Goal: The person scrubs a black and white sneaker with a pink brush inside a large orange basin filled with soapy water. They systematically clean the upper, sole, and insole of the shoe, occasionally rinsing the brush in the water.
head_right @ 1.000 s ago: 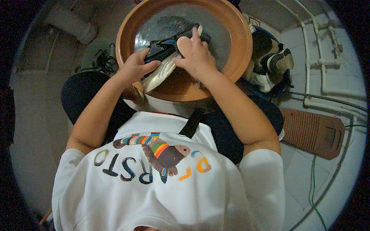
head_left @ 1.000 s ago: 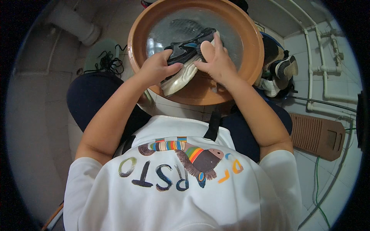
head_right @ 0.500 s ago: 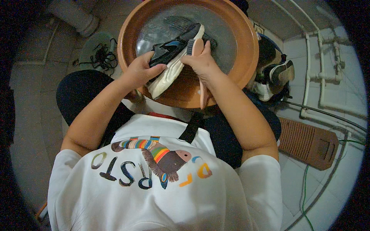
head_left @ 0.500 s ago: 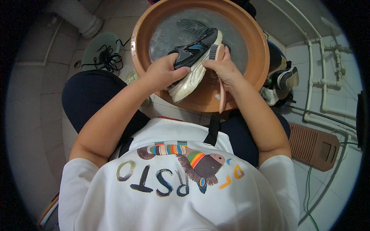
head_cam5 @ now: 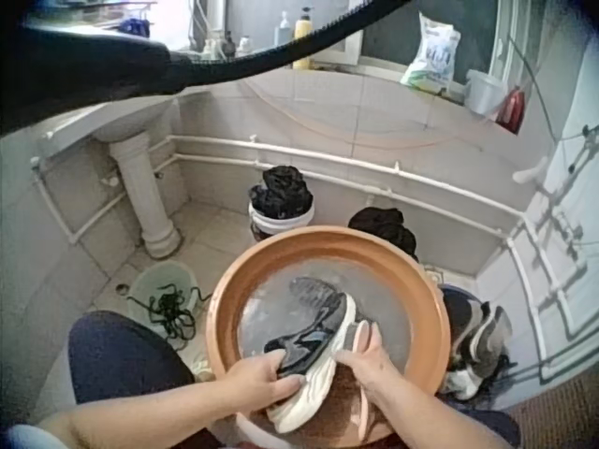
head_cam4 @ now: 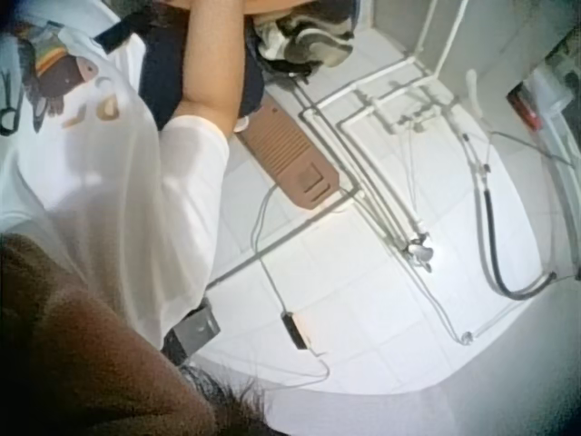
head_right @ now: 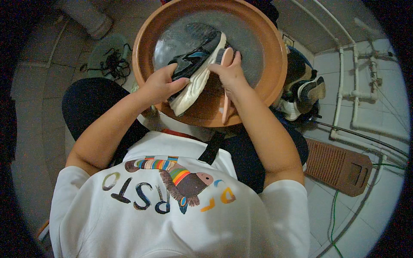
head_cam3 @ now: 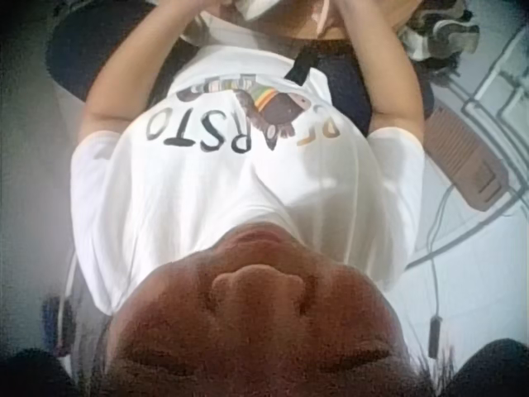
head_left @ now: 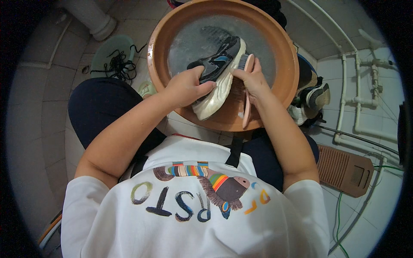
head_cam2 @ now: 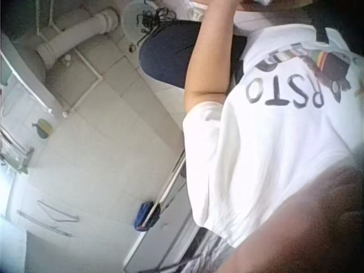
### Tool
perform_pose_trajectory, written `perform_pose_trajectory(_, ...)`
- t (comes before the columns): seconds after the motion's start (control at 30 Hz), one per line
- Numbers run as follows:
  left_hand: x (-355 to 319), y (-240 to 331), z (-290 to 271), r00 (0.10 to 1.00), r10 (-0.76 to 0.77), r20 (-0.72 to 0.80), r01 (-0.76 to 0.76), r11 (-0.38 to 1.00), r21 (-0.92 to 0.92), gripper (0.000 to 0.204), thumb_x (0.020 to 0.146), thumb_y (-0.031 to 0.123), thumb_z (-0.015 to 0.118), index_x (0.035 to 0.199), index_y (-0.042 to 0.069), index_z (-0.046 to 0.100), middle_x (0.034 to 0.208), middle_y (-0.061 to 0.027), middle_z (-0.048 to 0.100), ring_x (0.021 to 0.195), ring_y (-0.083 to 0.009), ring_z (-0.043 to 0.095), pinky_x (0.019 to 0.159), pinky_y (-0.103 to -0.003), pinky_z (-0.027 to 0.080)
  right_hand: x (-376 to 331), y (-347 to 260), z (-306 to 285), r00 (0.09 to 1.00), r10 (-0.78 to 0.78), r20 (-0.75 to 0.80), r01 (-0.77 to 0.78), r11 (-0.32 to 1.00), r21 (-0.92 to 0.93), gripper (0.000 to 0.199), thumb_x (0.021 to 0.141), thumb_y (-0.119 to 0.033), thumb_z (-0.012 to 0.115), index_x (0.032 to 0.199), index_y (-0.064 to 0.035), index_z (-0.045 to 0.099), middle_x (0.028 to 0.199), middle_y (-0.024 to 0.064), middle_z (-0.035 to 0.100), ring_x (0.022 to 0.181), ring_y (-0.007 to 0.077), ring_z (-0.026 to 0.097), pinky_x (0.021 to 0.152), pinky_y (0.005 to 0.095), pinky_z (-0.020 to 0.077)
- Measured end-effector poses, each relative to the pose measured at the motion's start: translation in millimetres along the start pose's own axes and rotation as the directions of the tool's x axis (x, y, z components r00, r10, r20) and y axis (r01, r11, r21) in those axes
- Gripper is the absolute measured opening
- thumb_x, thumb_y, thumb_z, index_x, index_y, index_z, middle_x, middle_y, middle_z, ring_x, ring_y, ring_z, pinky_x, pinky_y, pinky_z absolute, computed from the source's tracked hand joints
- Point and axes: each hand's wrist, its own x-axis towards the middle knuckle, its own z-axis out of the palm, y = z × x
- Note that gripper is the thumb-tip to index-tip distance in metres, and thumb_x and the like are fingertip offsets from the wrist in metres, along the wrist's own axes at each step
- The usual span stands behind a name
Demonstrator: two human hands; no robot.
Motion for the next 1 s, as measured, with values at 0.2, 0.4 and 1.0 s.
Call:
perform_pose_trajectory(0.2,2.1,-11.6,3.9,1.0,0.014,-0.027,-0.018,0.991,-0.13,0.041,0.082,0.038,0.061,0.088,-0.002,0.057,0.072,-0.0136,0.062,0.066,-0.0236,0.06,0.061,-0.032,0.046,14.9,10.6,-8.2,0.996,-0.085,-0.017,0.082,0.991,-0.102,0.069,0.078,-0.021,0.066,0.135,-0.0064,0.029,0.105,0.0078,0.052,0.092,0.017,0.051,0.069,0.033,0.0416)
perform_pose_trajectory(0.4,-0.3,18.2,-2.1,0.889,-0.377,0.261,0.404,0.377,-0.833,0.034,0.09,0.031,0.053,0.101,-0.001,0.059,0.09,-0.0118,0.065,0.077,-0.0172,0.064,0.07,-0.027,0.051,-19.3,-22.3,-6.4,0.875,-0.366,0.315,0.473,0.518,-0.713,0.072,0.084,-0.049,0.053,0.141,-0.0139,0.027,0.119,0.022,0.051,0.108,0.0358,0.052,0.091,0.0421,0.0402)
perform_pose_trajectory(1.0,73.5,77.8,4.8,0.974,-0.22,0.048,0.023,-0.116,-0.993,0.033,0.095,0.026,0.044,0.116,0.001,0.048,0.107,-0.014,0.058,0.095,-0.026,0.059,0.09,-0.041,0.047,-30.9,-78.5,-17.3,0.508,-0.847,0.156,0.287,-0.004,-0.958,0.063,0.083,-0.029,0.06,0.138,-0.0195,0.032,0.084,0.0165,0.055,0.069,0.0349,0.057,0.06,0.0433,0.0483)
